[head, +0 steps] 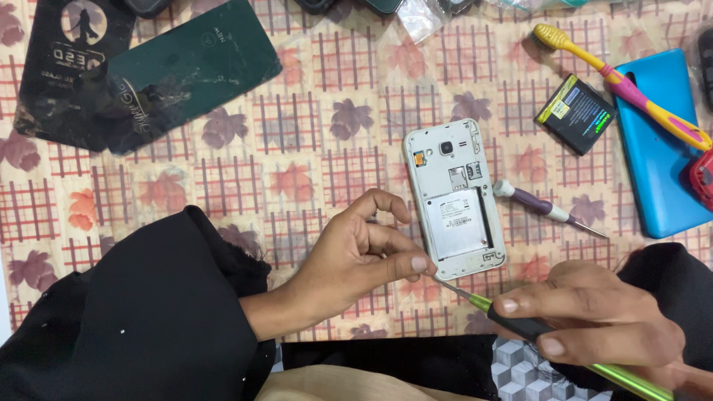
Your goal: The person disassembles a white smartphone by removing screws and the back cover, then cleans the internal components with a toothbrush. They reassemble the phone by placing the back cover and tightening screws.
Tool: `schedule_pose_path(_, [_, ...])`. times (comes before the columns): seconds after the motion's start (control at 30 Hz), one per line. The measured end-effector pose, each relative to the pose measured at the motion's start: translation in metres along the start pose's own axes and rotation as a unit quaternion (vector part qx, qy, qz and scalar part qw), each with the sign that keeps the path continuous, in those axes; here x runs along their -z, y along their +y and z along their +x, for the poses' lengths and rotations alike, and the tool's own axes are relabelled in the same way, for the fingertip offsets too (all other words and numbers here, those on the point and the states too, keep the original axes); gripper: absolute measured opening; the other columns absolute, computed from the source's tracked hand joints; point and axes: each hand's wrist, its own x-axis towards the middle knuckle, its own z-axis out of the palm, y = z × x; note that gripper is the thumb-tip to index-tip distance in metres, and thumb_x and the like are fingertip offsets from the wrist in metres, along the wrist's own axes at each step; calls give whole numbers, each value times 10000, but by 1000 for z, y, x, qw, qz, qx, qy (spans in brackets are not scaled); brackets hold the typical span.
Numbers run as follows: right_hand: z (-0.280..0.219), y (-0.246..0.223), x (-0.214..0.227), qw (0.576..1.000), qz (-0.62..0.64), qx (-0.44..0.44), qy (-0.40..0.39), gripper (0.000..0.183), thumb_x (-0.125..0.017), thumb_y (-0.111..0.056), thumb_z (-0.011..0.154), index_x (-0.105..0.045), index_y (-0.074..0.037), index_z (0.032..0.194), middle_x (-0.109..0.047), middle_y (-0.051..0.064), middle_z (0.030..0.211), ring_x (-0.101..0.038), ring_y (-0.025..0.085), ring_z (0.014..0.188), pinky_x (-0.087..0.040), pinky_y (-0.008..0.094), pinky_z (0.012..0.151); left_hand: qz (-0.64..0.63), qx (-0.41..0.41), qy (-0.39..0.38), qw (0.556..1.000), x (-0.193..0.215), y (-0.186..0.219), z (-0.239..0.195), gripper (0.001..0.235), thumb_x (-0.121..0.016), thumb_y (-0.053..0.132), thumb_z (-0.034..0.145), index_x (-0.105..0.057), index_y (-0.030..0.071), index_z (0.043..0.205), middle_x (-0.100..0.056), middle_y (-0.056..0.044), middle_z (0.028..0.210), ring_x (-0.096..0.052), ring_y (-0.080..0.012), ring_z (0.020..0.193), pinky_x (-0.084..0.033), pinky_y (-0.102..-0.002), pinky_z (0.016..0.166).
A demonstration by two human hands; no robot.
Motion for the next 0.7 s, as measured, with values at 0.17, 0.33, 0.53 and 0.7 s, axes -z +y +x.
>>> schedule_pose_path(0.17, [-1,6,-3,1000,-2,10,-14,610,-271,-483,1093,-690,-52,990,-759,350,1066,-805,393,904,-663,429,635,16,-3,-18,1000,2,0,0,351,-707,83,969,-459,19,1210,-776,-171,974,-760,-151,922,-619,-283,806])
schedule_pose_path(0.33, [2,1,-1,1000,13,-11,-19,713,-165,-532,1100,-675,-48,983,-721,333,1058,-797,398,914,-654,464,691,33,-1,-17,999,3,0,1,354,-717,83,964,-467,27,1209,-781,-159,960,-746,-126,878,-580,-241,745])
schedule_pose_path(0.53, [12,2,-5,1000,2,7,-16,709,-179,-550,1093,-676,-57,984,-719,320,1065,-796,383,912,-639,461,693,54,2,-14,998,2,0,1,345,-716,81,962,-470,31,1200,-785,-152,956,-741,-100,852,-541,-197,663])
schedule_pose_path(0.7, [22,-4,-6,999,-37,5,-14,504,-380,-459,1083,-670,-66,957,-751,339,1048,-804,361,871,-660,406,628,77,-7,-10,997,1,0,1,331,-716,75,961,-476,33,1186,-788,-150,950,-727,-79,815,-499,-172,596])
